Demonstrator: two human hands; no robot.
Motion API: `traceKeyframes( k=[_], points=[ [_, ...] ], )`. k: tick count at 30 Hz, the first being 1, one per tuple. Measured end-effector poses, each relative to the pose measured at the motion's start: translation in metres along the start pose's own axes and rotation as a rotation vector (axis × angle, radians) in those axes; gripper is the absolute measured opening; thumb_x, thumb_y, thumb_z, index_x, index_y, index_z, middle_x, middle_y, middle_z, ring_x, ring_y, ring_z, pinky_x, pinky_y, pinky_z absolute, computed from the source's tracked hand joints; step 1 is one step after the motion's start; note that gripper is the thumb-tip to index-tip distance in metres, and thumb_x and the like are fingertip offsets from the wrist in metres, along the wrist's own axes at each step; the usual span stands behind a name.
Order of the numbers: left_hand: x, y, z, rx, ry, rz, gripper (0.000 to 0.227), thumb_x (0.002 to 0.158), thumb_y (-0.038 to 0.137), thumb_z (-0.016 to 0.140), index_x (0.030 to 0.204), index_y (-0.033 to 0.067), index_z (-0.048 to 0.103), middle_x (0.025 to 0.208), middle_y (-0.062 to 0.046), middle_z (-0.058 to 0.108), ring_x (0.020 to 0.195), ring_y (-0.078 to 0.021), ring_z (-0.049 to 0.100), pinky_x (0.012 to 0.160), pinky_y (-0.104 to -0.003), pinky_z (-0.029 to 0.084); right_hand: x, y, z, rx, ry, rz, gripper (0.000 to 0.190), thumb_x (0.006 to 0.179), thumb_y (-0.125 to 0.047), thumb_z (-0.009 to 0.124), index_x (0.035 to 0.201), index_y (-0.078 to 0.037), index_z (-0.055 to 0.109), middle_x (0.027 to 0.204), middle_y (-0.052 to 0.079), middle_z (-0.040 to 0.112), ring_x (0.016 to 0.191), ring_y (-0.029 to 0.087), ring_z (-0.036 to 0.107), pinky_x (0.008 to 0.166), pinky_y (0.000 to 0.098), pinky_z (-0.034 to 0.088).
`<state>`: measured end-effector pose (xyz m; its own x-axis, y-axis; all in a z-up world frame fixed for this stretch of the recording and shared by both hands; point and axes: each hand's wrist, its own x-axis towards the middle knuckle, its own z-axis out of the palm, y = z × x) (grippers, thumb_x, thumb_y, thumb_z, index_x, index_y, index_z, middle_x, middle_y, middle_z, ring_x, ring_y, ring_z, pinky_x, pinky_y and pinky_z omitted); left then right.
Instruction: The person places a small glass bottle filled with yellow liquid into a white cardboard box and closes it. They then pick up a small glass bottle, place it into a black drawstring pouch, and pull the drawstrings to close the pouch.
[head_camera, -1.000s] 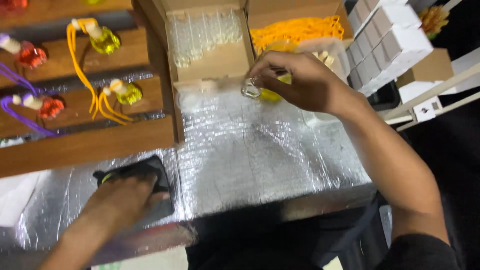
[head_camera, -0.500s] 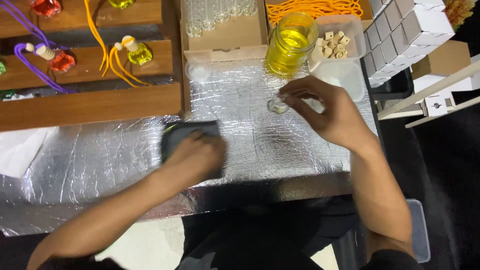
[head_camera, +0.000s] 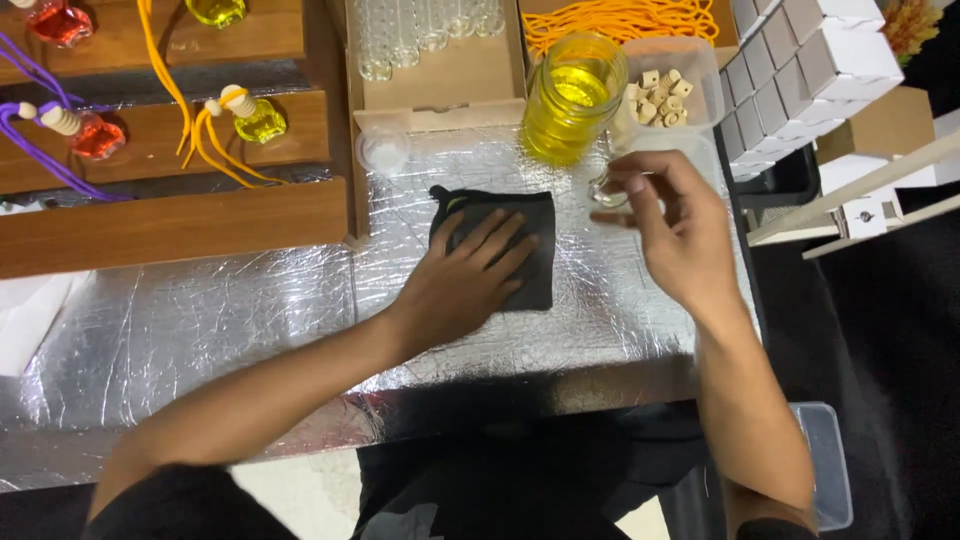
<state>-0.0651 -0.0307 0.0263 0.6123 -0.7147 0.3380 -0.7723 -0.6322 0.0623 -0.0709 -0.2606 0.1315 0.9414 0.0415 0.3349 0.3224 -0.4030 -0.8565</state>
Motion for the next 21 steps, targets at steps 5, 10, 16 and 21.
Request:
traceKeyframes(
  k=[5,10,16,21],
  points=[
    [-0.004,-0.021,-0.024,-0.252,-0.356,-0.188,0.059,0.108,0.047,0.034,0.162,0.0226,0.029,0.169,-0.003,0.027,0.157,-0.0230,0.018,0.127,-0.047,0.002,0.021,0.026,0.028,0.060,-0.029,0.110,0.025,0.101,0.008,0.056,0.126,0.006,0.059,0.110,0.026,0.061,0.110,0.041,0.065,0.090,0.0550,0.060],
    [0.006,-0.035,-0.008,-0.224,-0.239,-0.144,0.057,0.110,0.045,0.039,0.162,0.0211,0.032,0.168,-0.004,0.029,0.155,-0.0237,0.025,0.127,-0.046,0.008,0.042,0.016,0.056,0.030,-0.154,0.252,0.041,0.096,-0.002,0.068,0.136,-0.002,0.055,0.115,0.022,0.062,0.116,0.036,0.063,0.099,0.0522,0.056],
    [0.011,-0.058,0.012,-0.612,0.286,-0.299,0.030,0.109,0.030,0.048,0.126,0.0128,0.067,0.116,-0.005,0.070,0.117,-0.0278,0.066,0.107,-0.043,0.047,0.054,0.047,0.072,0.116,-0.135,0.208,0.037,0.096,-0.010,0.069,0.128,0.001,0.055,0.110,0.022,0.061,0.108,0.035,0.066,0.097,0.0524,0.057],
    [0.012,-0.069,0.012,-0.590,0.281,-0.319,0.036,0.101,0.006,0.054,0.137,0.0039,0.059,0.125,-0.013,0.061,0.125,-0.0354,0.059,0.106,-0.049,0.047,0.040,0.071,0.077,0.171,-0.238,0.312,0.034,0.103,-0.025,0.053,0.116,0.002,0.070,0.101,0.030,0.068,0.074,0.038,0.078,0.076,0.0524,0.062]
  ],
)
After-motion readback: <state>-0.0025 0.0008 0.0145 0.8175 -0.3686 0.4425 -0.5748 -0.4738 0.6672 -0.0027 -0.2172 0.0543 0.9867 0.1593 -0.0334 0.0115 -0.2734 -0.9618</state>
